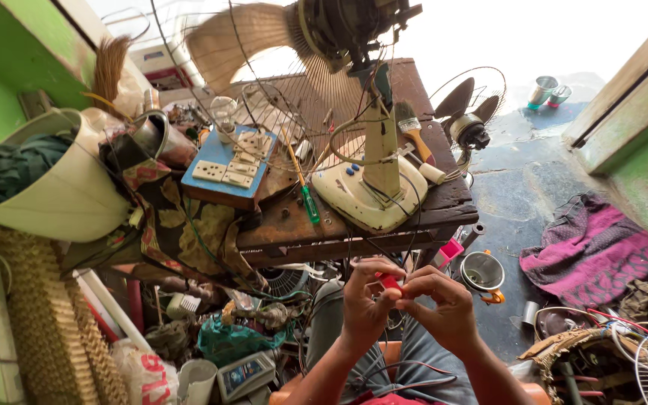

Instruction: The person sits at a cluttered workbench and repairs a disassembled table fan. They strip wire ends, connect them to the fan's internal wiring, and test the fan by plugging it into a power strip. The fan starts spinning, and the person then applies electrical tape to secure the connections.

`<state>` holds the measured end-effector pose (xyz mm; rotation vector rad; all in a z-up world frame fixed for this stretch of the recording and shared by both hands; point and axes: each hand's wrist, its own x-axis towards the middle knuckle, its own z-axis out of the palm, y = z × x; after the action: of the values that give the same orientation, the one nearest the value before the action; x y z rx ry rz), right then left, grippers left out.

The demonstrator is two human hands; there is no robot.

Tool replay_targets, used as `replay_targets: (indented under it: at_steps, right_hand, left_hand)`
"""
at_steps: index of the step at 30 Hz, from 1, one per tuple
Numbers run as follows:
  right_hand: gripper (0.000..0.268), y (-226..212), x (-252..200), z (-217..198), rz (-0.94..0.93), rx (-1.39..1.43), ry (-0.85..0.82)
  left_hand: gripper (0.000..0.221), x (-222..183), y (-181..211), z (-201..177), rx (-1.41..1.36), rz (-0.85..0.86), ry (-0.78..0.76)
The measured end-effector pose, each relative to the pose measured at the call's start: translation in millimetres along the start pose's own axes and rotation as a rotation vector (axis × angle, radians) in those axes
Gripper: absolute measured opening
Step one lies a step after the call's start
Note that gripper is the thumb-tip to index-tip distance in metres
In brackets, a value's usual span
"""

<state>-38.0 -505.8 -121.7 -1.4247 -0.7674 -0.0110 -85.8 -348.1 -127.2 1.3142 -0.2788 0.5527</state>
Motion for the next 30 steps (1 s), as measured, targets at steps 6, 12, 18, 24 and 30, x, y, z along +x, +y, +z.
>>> replay_targets:
  at_steps: [6,12,18,24,30]
  right_hand:
    - [0.025,-12,2,2,-0.118,-0.177,0.009]
    - [0.023,-25,9,-2,-0.177,-0.350,0.108]
    - [0.026,-32,14,-6,-0.295,-0.492,0.010]
    - [0.025,-33,16,-9,-0.415,-0.650,-0.019]
    - [0.025,-30,14,-8,-0.464,-0.730,0.008]
  left_hand:
    - [0.059,2,9,0,0.080,-0.046,-0.026]
    - [0.082,4,23,-6,0.113,-0.129,-0.151]
    - [0.075,6,28,-9,0.167,-0.174,-0.046]
    - [0.069,9,33,-13,0.321,-0.078,-0.056]
    - [0.069,11,33,-18,0.409,-0.040,-0.098]
